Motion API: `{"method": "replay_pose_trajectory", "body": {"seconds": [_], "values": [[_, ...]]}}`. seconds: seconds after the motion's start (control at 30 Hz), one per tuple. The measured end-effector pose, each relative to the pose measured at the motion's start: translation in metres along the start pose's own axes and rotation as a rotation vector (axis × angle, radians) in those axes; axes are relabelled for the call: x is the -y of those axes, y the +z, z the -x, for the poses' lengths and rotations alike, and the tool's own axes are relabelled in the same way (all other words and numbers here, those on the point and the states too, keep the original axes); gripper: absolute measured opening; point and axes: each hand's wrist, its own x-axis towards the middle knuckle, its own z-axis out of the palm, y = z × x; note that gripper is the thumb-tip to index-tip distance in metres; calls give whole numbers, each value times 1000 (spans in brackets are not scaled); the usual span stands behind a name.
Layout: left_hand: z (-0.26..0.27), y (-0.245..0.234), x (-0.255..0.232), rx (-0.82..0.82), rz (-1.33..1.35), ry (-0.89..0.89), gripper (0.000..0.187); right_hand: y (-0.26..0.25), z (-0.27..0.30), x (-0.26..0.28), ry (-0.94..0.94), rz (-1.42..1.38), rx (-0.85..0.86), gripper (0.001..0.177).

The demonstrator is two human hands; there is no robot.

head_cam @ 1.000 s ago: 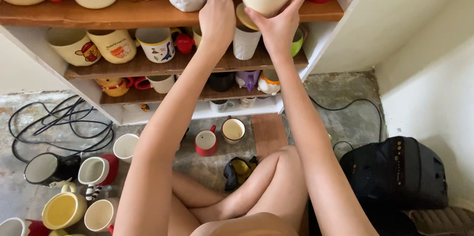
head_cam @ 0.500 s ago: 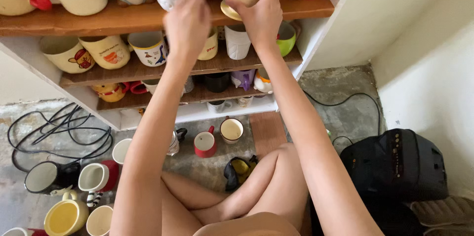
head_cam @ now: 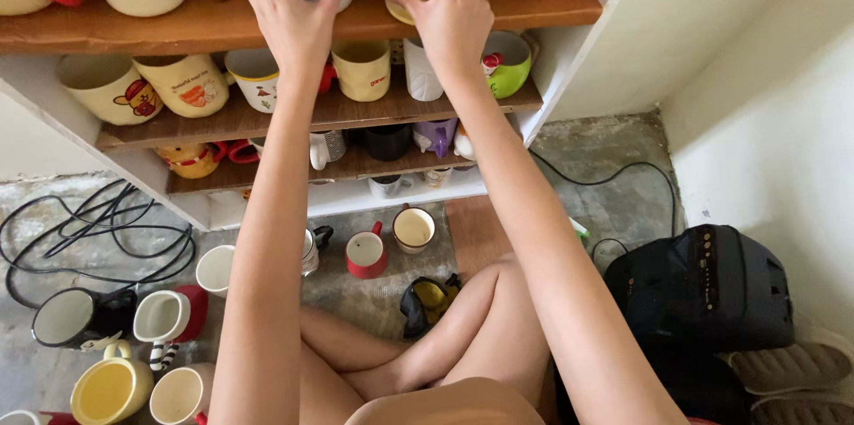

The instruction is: The person sits on the floor and wipes multiple mugs with a yellow cloth. They pick up each mug, wipe the exterior and interior, and place them back on the floor. The task continues with several mugs of different colors and designs.

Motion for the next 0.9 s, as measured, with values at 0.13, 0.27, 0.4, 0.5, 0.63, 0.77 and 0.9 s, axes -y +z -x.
{"method": "replay_pose_trajectory", "body": {"seconds": [0.13,0.27,0.4,0.5,0.63,0.77,0.9], "values": [[-4,-2,6,41,-17,-66,100,2,2,7,-48,-11,-63,110],[0,3,10,34,-50,-168,100,10,6,5,-34,24,-51,108],[4,11,23,-48,-148,-47,100,21,4,-6,23,55,26,102],[5,13,33,-35,-188,18,99,20,10,-16,-7,-3,76,99],[1,14,31,79,-109,-73,105,11,9,-23,-95,-104,49,97],[4,7,9,28,-154,-77,111,7,12,-14,-41,-128,15,104],[3,7,-20,-46,-151,-177,107,20,8,-1,16,-45,2,105]]}}
